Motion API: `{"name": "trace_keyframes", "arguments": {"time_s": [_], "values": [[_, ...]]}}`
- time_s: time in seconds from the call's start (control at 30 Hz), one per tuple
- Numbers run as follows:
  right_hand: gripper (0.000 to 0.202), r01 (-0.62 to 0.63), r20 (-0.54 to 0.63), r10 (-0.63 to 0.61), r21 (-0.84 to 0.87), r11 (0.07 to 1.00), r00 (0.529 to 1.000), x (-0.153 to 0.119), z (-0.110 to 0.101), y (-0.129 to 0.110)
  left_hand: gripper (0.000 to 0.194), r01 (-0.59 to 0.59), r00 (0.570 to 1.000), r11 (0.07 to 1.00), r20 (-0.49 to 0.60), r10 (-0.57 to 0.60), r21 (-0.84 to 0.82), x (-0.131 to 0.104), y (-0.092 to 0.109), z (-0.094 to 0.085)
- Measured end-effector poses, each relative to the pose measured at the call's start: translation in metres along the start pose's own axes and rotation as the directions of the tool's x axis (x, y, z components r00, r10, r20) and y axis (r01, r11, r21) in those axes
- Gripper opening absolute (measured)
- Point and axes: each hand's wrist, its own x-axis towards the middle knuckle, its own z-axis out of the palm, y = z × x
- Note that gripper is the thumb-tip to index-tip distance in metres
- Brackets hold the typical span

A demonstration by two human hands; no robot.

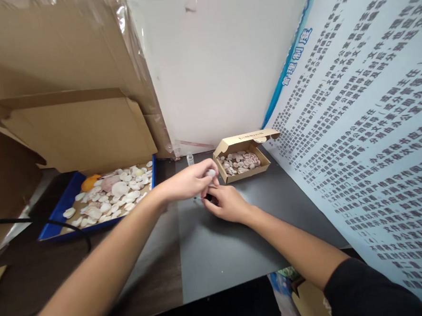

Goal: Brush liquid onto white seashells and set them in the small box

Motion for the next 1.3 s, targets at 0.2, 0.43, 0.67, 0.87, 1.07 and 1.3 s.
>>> {"name": "trace_keyframes", "arguments": {"time_s": [0.2, 0.43, 0.67, 0.87, 1.07, 1.3], "values": [[0.008, 0.013, -0.129, -0.002, 0.085, 0.996, 0.992, 0.001, -0.001, -0.001, 0.033, 0.05, 0.95, 0.96, -0.284, -0.132, -0.277, -0.043, -0.054, -0.016], [0.009, 0.224, -0.289, -0.169, 0.171, 0.959, 0.942, -0.003, -0.001, -0.004, 0.041, 0.039, 0.939, 0.915, -0.298, -0.171, -0.402, -0.044, -0.099, 0.024], [0.006, 0.136, -0.15, -0.107, 0.195, 0.971, 0.983, -0.003, 0.0, -0.004, 0.041, 0.049, 0.953, 0.898, -0.248, -0.173, -0.437, -0.046, -0.104, 0.031], [0.009, 0.148, -0.16, -0.113, 0.224, 0.963, 0.981, -0.003, 0.004, -0.004, 0.036, 0.094, 0.965, 0.849, -0.164, -0.207, -0.52, -0.048, -0.106, 0.026], [0.007, 0.102, -0.173, -0.061, 0.243, 0.965, 0.983, -0.004, 0.005, -0.004, 0.03, 0.078, 0.967, 0.823, -0.159, -0.2, -0.562, -0.048, -0.107, 0.025], [0.008, 0.079, -0.13, -0.052, 0.212, 0.974, 0.99, -0.003, 0.004, -0.003, 0.038, 0.089, 0.965, 0.834, -0.161, -0.208, -0.545, -0.049, -0.107, 0.024]]}}
